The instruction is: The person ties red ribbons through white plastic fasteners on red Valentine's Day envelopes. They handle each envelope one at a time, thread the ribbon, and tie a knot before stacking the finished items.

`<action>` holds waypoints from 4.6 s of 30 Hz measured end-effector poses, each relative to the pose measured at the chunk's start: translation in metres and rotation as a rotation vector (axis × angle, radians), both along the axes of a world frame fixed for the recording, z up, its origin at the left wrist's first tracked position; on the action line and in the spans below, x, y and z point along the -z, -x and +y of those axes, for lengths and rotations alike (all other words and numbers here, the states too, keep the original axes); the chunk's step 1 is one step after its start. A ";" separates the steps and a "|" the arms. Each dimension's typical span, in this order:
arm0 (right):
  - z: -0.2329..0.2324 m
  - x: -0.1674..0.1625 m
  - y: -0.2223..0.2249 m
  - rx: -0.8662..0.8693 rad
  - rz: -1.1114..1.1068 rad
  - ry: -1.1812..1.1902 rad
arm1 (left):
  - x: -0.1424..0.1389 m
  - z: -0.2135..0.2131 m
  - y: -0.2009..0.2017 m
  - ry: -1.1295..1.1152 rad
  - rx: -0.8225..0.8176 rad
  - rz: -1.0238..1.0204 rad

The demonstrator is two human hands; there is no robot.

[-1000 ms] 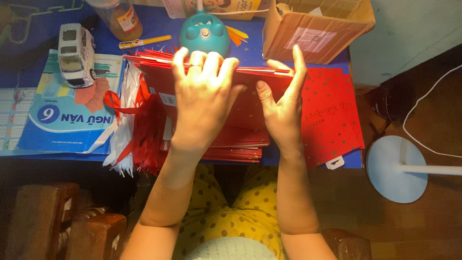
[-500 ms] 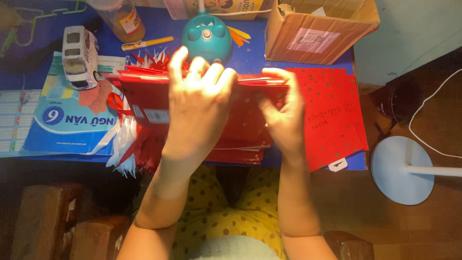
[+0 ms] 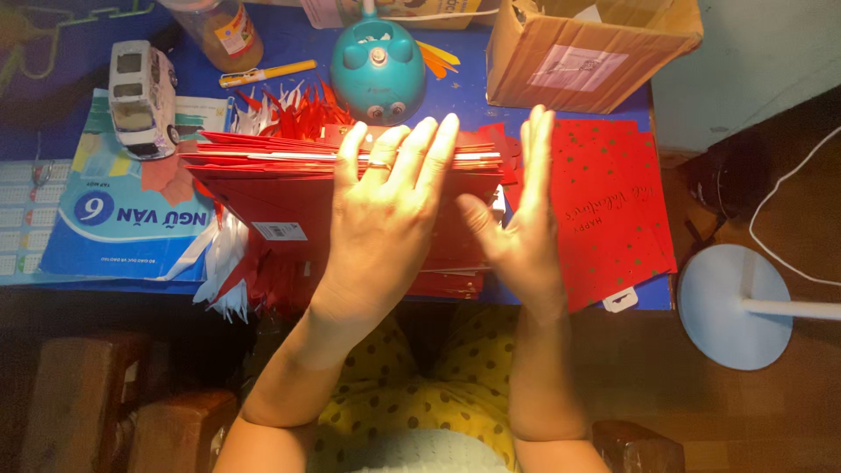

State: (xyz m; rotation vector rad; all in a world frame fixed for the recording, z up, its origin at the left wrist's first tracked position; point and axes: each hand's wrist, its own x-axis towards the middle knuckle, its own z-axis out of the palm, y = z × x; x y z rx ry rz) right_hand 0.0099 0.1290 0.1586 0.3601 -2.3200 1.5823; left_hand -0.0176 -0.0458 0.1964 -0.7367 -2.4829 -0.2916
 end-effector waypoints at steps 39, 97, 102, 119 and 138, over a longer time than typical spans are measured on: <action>0.092 0.124 -0.061 0.500 -0.107 -0.639 | 0.126 0.099 -0.049 -0.276 0.534 -0.298; 0.143 0.034 -0.095 0.758 0.028 0.033 | 0.131 0.193 -0.074 -0.474 0.586 -0.474; 0.141 0.041 -0.090 0.618 0.111 0.170 | 0.133 0.190 -0.074 -0.451 0.589 -0.479; 0.157 0.052 -0.089 0.702 0.098 0.186 | 0.089 0.190 -0.043 -0.463 0.416 -0.188; 0.187 0.043 -0.102 0.674 0.125 0.114 | 0.072 0.198 -0.012 -0.382 0.441 -0.197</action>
